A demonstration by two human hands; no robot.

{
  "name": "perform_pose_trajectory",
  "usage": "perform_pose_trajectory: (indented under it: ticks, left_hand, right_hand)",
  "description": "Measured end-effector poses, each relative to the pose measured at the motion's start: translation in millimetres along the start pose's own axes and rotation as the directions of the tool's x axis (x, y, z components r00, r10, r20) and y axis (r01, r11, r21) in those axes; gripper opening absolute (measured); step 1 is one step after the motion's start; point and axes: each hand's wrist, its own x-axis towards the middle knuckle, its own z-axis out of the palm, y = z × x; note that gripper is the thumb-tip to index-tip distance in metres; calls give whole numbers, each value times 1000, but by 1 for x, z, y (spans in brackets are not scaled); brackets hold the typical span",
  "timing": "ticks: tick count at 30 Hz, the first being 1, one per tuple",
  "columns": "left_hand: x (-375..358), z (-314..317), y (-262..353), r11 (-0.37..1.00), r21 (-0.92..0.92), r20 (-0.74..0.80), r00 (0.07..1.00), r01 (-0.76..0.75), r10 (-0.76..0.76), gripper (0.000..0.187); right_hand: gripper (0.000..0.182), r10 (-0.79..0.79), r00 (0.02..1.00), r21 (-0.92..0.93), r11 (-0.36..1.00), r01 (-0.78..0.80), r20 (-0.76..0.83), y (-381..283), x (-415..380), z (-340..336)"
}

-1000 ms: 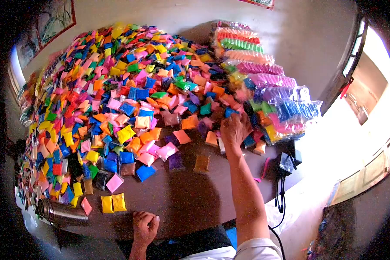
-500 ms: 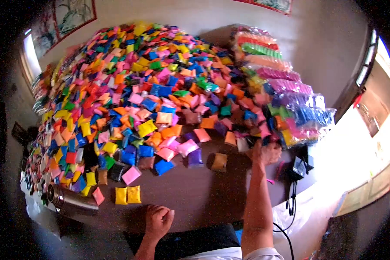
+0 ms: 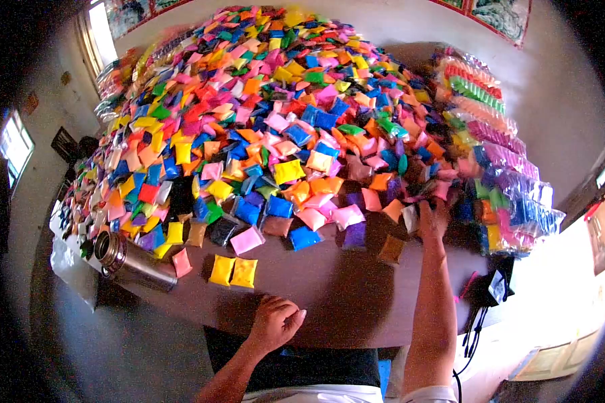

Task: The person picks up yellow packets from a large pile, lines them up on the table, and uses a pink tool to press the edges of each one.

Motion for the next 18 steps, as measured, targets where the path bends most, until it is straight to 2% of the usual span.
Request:
perform_pose_trajectory:
  ticks: [1, 2, 3, 4, 5, 6, 7, 8, 9, 10, 11, 12, 13, 14, 15, 16, 17, 18]
  left_hand:
    - [-1, 0, 0, 1000, 1, -5, 1000, 5, -5, 19]
    - [-1, 1, -1, 1000, 1, -12, 1000, 0, 0, 19]
    - [0, 2, -1, 1000, -1, -16, 1000, -7, 7, 19]
    - [1, 3, -3, 1000, -1, -18, 1000, -12, 12, 19]
    - [0, 5, -4, 1000, -2, -21, 1000, -11, 11, 20]
    - [-1, 6, -5, 1000, -3, -22, 1000, -12, 12, 20]
    - [-1, 6, -5, 1000, -5, -19, 1000, -18, 18, 20]
    - [-1, 6, -5, 1000, 11, -2, 1000, -7, 7, 22]
    - [-1, 5, -4, 1000, 29, 14, 1000, 2, -2, 23]
    - [1, 4, -3, 999, 32, 17, 1000, -3, 2, 23]
    - [2, 3, -1, 1000, 25, 9, 1000, -5, 5, 23]
    - [3, 2, 0, 1000, 18, 1, 1000, -8, 7, 24]
    - [3, 1, 1, 1000, 19, 2, 1000, -12, 12, 24]
    - [3, -1, 1, 1000, 28, 23, 1000, 0, 0, 23]
    - [4, -1, 2, 999, 37, 46, 999, 11, -13, 22]
    - [4, -1, 2, 999, 38, 47, 999, 9, -11, 22]
    - [4, -1, 2, 998, 55, 35, 999, 6, -8, 20]
    - [4, -1, 2, 997, 72, 24, 1000, 2, -4, 19]
  right_hand:
    - [45, 87, 995, -90, 993, -82, 51, -14, 2, -10]
    - [31, 249, 969, -42, 968, -248, 8, -25, 5, -14]
    - [31, 247, 969, -42, 968, -247, 8, -26, 4, -10]
    - [28, 28, 995, -38, 999, -31, -94, -27, 5, -4]
    - [25, -191, 963, -60, 981, 182, -192, -27, 4, 0]
    - [24, -379, 881, -21, 921, 390, -284, -40, -3, 3]
    - [27, -557, 725, -171, 825, 538, -405, -51, -8, 14]
    - [27, -458, 869, -88, 889, 449, -190, -75, -18, 11]
    - [26, -500, 848, -18, 863, 505, -178, -98, -29, 12]
    - [30, -536, 834, 148, 821, 551, -130, -110, -36, 20]
    - [34, -491, 871, 291, 836, 466, 15, -121, -44, 34]
    - [37, -665, 722, 543, 685, 486, 192, -135, -44, 45]
    - [41, -590, 776, 460, 765, 450, 224, -139, -61, 51]
    - [47, -692, 701, 325, 712, 623, 171, -144, -68, 66]
    - [57, -683, 701, 327, 722, 609, 203, -152, -80, 76]
    - [63, -649, 680, 281, 761, 585, 341, -176, -92, 57]
    - [63, -648, 682, 283, 762, 583, 340, -184, -99, 62]
    - [65, -724, 614, 287, 689, 666, 313, -188, -105, 68]
